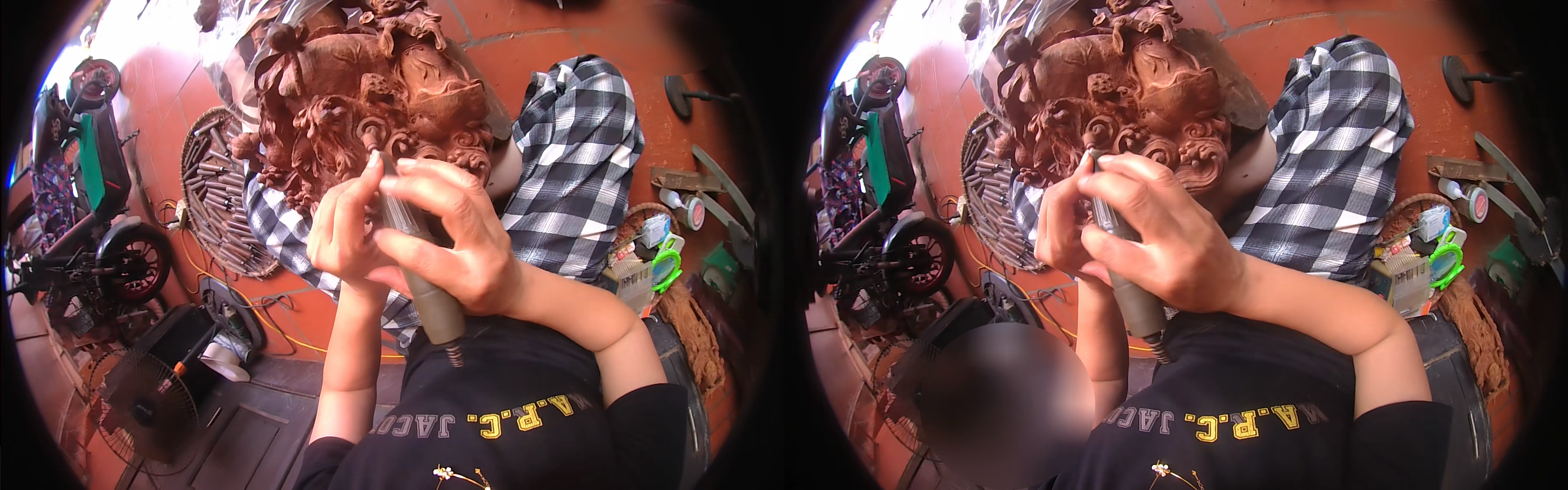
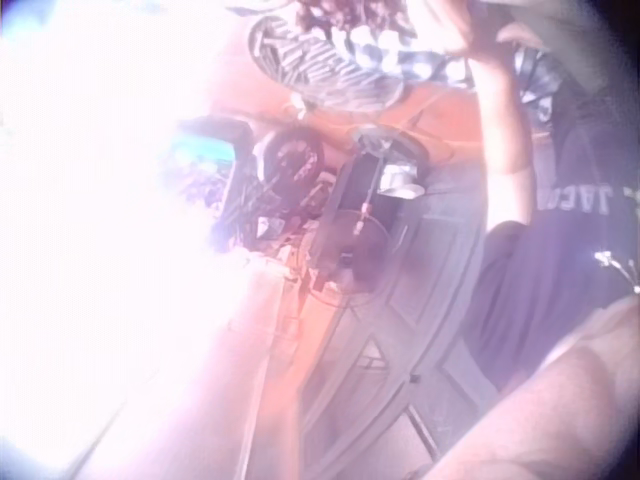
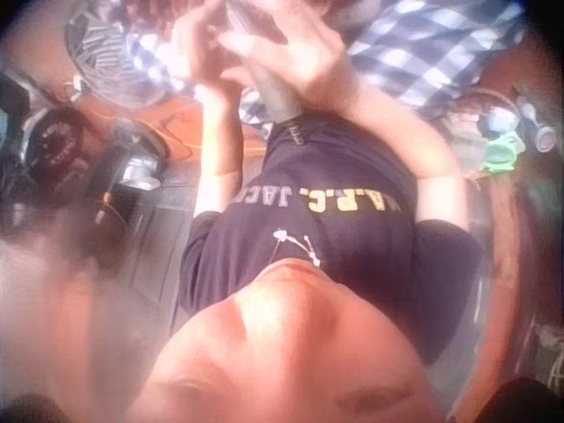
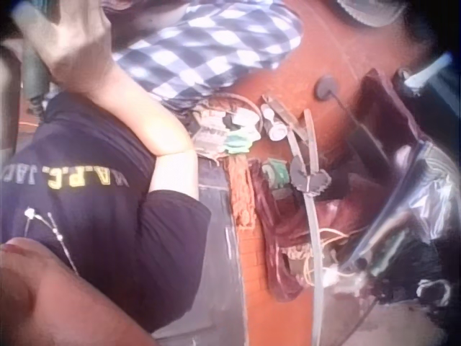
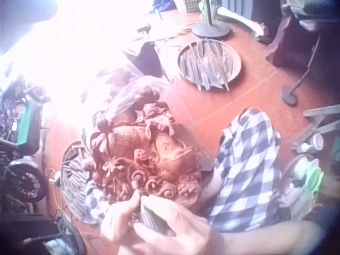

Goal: The person uses a rotary carving tool to refine details on a large, ornate wooden sculpture. They hold the tool with both hands and carefully work on the intricate patterns of the wood.

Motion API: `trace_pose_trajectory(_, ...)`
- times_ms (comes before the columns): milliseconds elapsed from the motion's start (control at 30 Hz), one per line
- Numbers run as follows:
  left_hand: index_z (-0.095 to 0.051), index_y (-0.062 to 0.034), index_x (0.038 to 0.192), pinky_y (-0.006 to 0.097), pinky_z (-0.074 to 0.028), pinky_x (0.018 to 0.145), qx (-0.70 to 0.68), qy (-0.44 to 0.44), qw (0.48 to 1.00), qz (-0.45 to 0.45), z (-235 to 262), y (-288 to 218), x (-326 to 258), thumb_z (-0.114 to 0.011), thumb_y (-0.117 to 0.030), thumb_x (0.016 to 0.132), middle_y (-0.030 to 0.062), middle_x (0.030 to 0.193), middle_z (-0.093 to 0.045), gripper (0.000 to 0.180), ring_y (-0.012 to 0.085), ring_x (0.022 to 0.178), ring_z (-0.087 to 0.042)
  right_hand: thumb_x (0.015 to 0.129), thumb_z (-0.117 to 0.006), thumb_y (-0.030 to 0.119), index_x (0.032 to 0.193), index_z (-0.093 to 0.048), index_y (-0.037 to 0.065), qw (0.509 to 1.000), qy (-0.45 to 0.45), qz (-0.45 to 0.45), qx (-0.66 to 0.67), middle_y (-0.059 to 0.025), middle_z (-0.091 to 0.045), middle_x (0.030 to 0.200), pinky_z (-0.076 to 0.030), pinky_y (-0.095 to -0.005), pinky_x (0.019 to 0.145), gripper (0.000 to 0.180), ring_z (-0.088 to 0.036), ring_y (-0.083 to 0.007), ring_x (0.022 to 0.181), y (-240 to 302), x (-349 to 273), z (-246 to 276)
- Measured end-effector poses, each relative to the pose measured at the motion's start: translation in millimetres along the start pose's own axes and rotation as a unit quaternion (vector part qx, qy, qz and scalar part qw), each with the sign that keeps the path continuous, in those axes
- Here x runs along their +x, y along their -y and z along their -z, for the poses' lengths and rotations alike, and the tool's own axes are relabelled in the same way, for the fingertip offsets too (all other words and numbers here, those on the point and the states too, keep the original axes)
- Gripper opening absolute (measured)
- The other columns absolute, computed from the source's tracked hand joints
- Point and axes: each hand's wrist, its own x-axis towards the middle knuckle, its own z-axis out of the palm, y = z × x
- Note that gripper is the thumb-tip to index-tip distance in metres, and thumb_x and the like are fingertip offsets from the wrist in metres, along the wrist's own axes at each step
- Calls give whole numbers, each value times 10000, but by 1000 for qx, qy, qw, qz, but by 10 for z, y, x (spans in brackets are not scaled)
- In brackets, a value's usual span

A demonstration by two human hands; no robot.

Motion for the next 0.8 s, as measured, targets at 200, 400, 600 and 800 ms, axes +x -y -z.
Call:
trace_pose_trajectory(200,-742,-3,1031,290,-570,614,54,73,996,1,1,-92,-4,-761,0,737,106,890,-756,295,206,702,-703,781,-728,115,1125,-716,32,997,-23,-65,46,-300,-620,1234,-609,-395,835,354,-713,-370,992,-217,-214,108)
trace_pose_trajectory(400,-732,25,1073,293,-573,670,98,139,985,14,91,-165,94,-771,-30,743,126,974,-757,337,208,766,-706,854,-650,98,1120,-714,36,990,-16,-99,95,-346,-608,1239,-616,-318,729,280,-738,-314,922,-241,-200,97)
trace_pose_trajectory(600,-717,35,1082,322,-572,738,145,165,974,61,149,-261,153,-777,-72,754,145,990,-752,350,258,843,-714,818,-682,78,1149,-715,16,987,-26,-112,111,-348,-596,1266,-600,-298,649,339,-733,-245,763,-233,-126,24)
trace_pose_trajectory(800,-724,24,1053,350,-577,794,133,137,979,68,155,-263,152,-724,-28,770,132,955,-753,287,248,847,-726,813,-667,73,1161,-703,-5,988,-12,-118,99,-359,-592,1259,-606,-320,668,358,-740,-276,814,-148,-79,-42)
